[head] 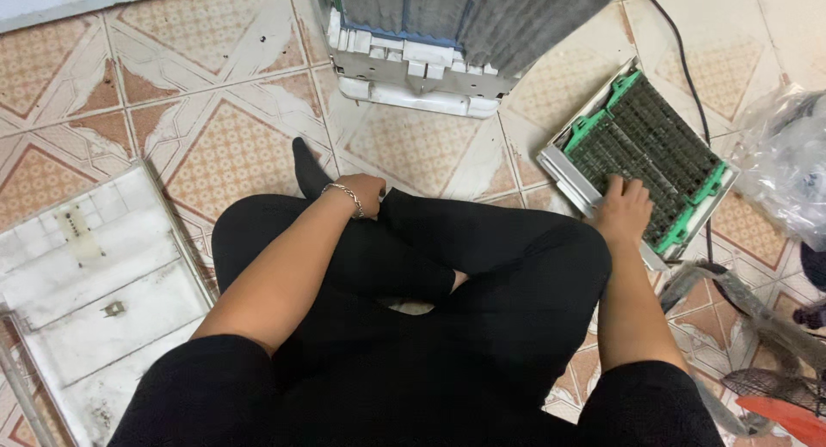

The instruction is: The person removes a filter and components from an air cooler, then uses a wet wipe to clean a plastic panel by hand.

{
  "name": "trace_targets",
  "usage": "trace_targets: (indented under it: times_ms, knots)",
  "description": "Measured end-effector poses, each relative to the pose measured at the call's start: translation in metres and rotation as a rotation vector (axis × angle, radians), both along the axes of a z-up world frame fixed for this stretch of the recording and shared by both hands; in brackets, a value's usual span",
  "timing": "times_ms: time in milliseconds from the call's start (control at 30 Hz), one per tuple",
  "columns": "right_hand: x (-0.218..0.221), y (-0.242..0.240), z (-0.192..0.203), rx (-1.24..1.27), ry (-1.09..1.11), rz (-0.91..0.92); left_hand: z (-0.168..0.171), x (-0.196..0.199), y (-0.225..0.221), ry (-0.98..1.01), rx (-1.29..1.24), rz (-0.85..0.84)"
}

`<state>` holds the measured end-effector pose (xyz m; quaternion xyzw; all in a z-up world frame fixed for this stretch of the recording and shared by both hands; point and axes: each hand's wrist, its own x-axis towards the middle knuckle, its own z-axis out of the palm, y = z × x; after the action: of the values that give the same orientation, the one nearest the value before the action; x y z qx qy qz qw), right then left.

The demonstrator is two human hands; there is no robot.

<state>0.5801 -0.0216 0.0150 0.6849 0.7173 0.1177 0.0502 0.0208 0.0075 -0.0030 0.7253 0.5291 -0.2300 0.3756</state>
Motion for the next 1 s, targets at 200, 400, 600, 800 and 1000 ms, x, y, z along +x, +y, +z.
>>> trace_targets:
  times_ms: [200, 400, 600, 800, 1000]
  knots:
    - [-0.043, 0.044, 0.047, 0.198, 0.774, 0.172, -0.005, 0.0, 0.004, -0.03, -0.04, 0.018]
    - [-0.135, 0.164, 0.138, 0.566, 1.22, 0.333, -0.01, 0.0, 0.01, -0.025, -0.144, 0.066]
    - [-0.182, 0.202, 0.206, 0.843, 0.918, 0.485, -0.023, -0.001, 0.012, -0.023, -0.147, 0.102]
    - [-0.17, 0.186, 0.214, 0.802, 0.782, 0.653, -0.016, -0.001, 0.013, -0.078, -0.073, 0.126]
    - [-0.181, 0.156, 0.213, 0.413, 0.847, 0.616, 0.068, 0.061, 0.052, -0.624, 0.983, -0.01]
